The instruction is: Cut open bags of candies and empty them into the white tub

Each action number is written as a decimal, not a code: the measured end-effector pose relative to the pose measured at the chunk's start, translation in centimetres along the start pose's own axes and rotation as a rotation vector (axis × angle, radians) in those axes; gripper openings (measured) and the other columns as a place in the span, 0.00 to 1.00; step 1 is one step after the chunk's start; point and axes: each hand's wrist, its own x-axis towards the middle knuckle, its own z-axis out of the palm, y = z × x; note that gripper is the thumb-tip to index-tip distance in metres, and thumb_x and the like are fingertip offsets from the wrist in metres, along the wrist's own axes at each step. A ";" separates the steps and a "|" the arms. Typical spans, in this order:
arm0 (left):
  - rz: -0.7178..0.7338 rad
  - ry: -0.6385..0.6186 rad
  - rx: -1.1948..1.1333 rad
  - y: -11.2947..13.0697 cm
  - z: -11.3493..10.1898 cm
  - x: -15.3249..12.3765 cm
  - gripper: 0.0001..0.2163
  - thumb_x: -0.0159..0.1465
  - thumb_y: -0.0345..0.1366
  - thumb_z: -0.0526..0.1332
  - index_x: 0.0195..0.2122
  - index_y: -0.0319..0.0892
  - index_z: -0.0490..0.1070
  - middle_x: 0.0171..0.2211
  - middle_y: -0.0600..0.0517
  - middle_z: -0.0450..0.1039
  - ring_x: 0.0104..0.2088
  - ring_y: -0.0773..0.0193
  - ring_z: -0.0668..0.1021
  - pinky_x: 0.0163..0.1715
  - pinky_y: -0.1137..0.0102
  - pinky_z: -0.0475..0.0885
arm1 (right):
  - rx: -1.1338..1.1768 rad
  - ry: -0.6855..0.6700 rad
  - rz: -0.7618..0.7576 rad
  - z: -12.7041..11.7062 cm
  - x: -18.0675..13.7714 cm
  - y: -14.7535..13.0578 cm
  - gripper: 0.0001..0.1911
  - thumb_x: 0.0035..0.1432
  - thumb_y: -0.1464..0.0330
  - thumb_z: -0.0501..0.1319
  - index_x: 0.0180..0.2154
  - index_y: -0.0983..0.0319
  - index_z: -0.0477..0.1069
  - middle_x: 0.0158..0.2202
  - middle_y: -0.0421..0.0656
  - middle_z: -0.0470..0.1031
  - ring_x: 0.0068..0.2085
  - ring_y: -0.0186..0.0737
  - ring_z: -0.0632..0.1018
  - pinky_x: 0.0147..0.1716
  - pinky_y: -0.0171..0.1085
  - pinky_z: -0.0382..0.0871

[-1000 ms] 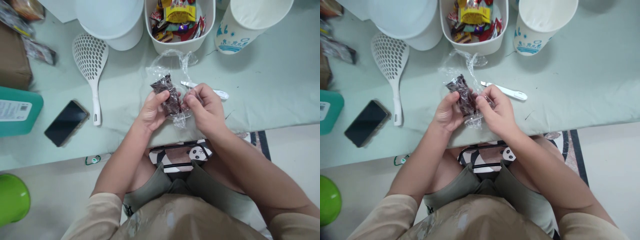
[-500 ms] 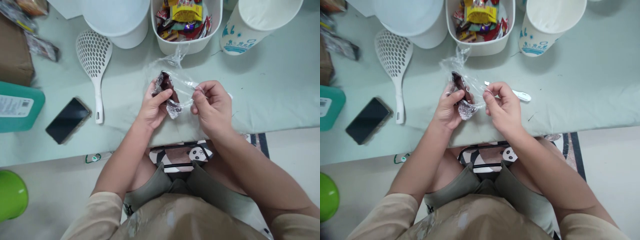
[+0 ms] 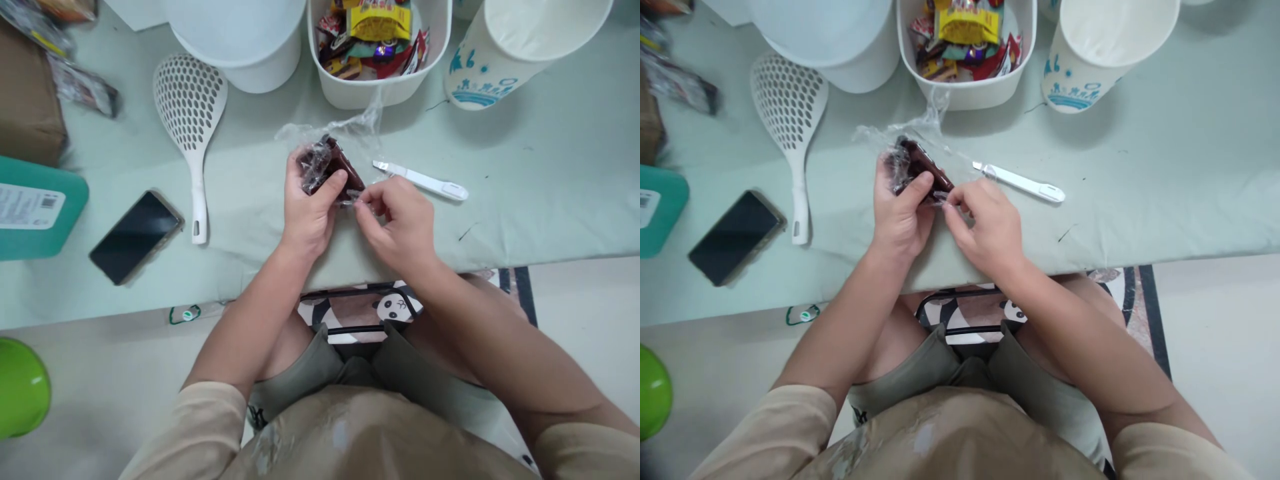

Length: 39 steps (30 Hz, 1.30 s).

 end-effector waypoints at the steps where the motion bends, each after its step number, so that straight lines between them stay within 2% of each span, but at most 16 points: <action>1: -0.013 0.003 -0.011 0.1 -0.2 0.1 0.26 0.55 0.41 0.78 0.51 0.54 0.68 0.49 0.54 0.77 0.60 0.55 0.79 0.56 0.63 0.77 | 0.024 -0.010 0.003 0.0 0.1 0.0 0.03 0.62 0.70 0.62 0.34 0.57 0.69 0.29 0.40 0.71 0.32 0.38 0.72 0.35 0.40 0.69; 7: -0.059 0.044 -0.020 0.7 -2.6 2.0 0.12 0.60 0.42 0.73 0.40 0.48 0.72 0.46 0.52 0.81 0.61 0.54 0.78 0.57 0.63 0.77 | 0.050 -0.077 -0.048 -0.2 -0.1 -0.3 0.08 0.62 0.66 0.62 0.30 0.57 0.68 0.25 0.39 0.71 0.27 0.36 0.70 0.31 0.38 0.67; 10: -0.041 0.066 -0.005 0.8 -3.4 2.5 0.09 0.63 0.41 0.70 0.38 0.48 0.72 0.45 0.51 0.81 0.61 0.55 0.78 0.58 0.62 0.77 | 0.074 -0.105 0.015 -0.1 -0.3 -0.2 0.07 0.61 0.66 0.62 0.31 0.57 0.66 0.26 0.38 0.71 0.27 0.35 0.70 0.29 0.38 0.65; 12: -0.006 0.116 -0.012 1.0 -3.3 2.3 0.08 0.64 0.39 0.69 0.40 0.50 0.71 0.46 0.53 0.80 0.59 0.58 0.79 0.57 0.62 0.78 | 0.100 -0.056 0.068 0.0 -0.3 -0.1 0.05 0.61 0.67 0.61 0.33 0.57 0.64 0.28 0.38 0.70 0.28 0.35 0.69 0.28 0.37 0.64; 15: 0.111 0.184 0.009 1.0 -2.5 1.4 0.15 0.63 0.40 0.71 0.47 0.54 0.69 0.50 0.55 0.77 0.60 0.59 0.78 0.57 0.64 0.77 | 0.100 0.019 0.109 0.4 -0.1 -0.3 0.09 0.60 0.65 0.62 0.32 0.57 0.61 0.27 0.37 0.66 0.28 0.34 0.67 0.29 0.37 0.61; 18: 0.193 0.205 0.041 1.1 -1.2 0.3 0.25 0.60 0.44 0.75 0.55 0.58 0.66 0.53 0.56 0.75 0.64 0.59 0.75 0.59 0.66 0.75 | 0.016 -0.006 0.148 1.3 0.4 -0.6 0.16 0.58 0.62 0.66 0.29 0.58 0.58 0.25 0.36 0.62 0.28 0.34 0.65 0.31 0.38 0.59; 21: 0.186 0.225 0.086 1.5 -0.3 -0.4 0.27 0.61 0.43 0.74 0.58 0.59 0.65 0.54 0.56 0.74 0.64 0.60 0.75 0.61 0.67 0.74 | -0.026 -0.038 0.163 1.7 0.9 -0.8 0.16 0.61 0.66 0.64 0.27 0.58 0.57 0.25 0.36 0.61 0.28 0.34 0.64 0.32 0.39 0.59; 24: 0.160 0.255 0.102 2.3 -0.3 -0.3 0.27 0.62 0.42 0.74 0.59 0.60 0.64 0.55 0.56 0.74 0.65 0.59 0.74 0.61 0.67 0.74 | 0.024 -0.079 0.160 1.2 1.0 -0.5 0.15 0.61 0.71 0.60 0.25 0.58 0.57 0.24 0.36 0.61 0.27 0.33 0.63 0.31 0.38 0.58; 28: 0.111 0.266 0.033 2.8 -0.9 0.1 0.30 0.63 0.40 0.73 0.62 0.62 0.61 0.56 0.55 0.75 0.66 0.58 0.73 0.60 0.68 0.74 | 0.089 -0.094 0.228 0.4 0.9 -0.2 0.15 0.64 0.66 0.61 0.25 0.59 0.59 0.22 0.35 0.62 0.25 0.32 0.63 0.29 0.37 0.57; 31: 0.162 0.240 0.020 1.9 -1.0 0.1 0.30 0.60 0.41 0.75 0.59 0.60 0.63 0.54 0.56 0.75 0.65 0.58 0.74 0.62 0.67 0.74 | 0.000 -0.145 0.266 0.6 0.8 -0.6 0.19 0.61 0.58 0.64 0.25 0.58 0.59 0.22 0.36 0.62 0.25 0.32 0.62 0.29 0.37 0.54; 35: 0.196 0.166 0.056 0.5 -1.2 0.1 0.27 0.56 0.44 0.78 0.52 0.54 0.66 0.49 0.55 0.75 0.60 0.57 0.78 0.60 0.63 0.76 | -0.182 -0.251 0.298 0.8 0.9 -1.5 0.19 0.59 0.61 0.61 0.22 0.58 0.55 0.22 0.38 0.63 0.26 0.34 0.61 0.29 0.39 0.51; 39: 0.155 0.148 0.063 0.8 -1.6 0.4 0.24 0.55 0.45 0.78 0.48 0.52 0.68 0.46 0.55 0.76 0.56 0.56 0.80 0.54 0.63 0.79 | 0.002 -0.269 0.300 -0.2 1.1 -1.2 0.20 0.63 0.65 0.55 0.21 0.58 0.52 0.20 0.38 0.58 0.25 0.35 0.63 0.29 0.39 0.56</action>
